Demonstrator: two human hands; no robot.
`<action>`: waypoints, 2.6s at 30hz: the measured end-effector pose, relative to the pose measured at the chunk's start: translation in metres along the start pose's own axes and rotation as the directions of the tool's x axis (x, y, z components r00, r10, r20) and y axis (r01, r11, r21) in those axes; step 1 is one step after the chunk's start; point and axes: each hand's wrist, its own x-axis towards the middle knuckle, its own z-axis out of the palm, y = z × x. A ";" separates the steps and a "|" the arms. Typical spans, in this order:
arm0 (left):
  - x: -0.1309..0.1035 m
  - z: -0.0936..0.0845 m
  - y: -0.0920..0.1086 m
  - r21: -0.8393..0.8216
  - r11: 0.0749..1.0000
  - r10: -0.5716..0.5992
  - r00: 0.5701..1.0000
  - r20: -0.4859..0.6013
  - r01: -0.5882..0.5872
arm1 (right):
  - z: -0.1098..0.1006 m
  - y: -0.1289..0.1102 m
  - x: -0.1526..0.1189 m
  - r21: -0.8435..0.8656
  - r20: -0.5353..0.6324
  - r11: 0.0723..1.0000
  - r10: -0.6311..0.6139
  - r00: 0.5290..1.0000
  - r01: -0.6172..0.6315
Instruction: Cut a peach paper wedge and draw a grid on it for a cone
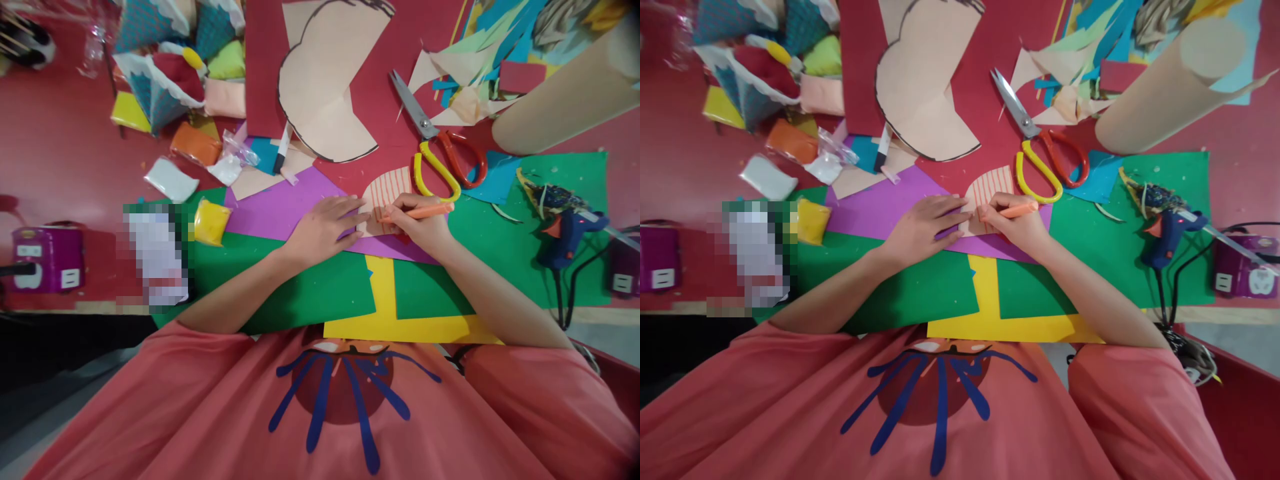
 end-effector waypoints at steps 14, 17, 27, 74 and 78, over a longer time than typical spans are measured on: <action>0.000 0.000 0.000 -0.018 1.000 -0.024 1.000 0.013 0.024 | 0.002 0.002 0.002 -0.094 0.040 0.996 -0.001 0.999 0.004; 0.000 0.000 0.000 -0.016 1.000 -0.023 1.000 0.008 0.023 | 0.002 0.002 0.002 -0.093 0.076 0.995 -0.012 0.997 0.020; 0.000 0.000 0.000 -0.011 1.000 -0.026 0.999 0.028 0.026 | -0.001 0.004 0.001 -0.113 0.174 0.993 0.000 0.985 0.020; -0.002 -0.004 0.012 0.056 0.992 0.106 0.992 0.070 -0.110 | 0.004 0.009 0.011 -0.142 -0.118 0.990 -0.031 0.992 0.014; -0.002 -0.003 0.011 0.044 0.992 0.114 0.992 0.053 -0.116 | 0.004 0.010 0.011 -0.158 -0.118 0.987 -0.036 0.992 0.017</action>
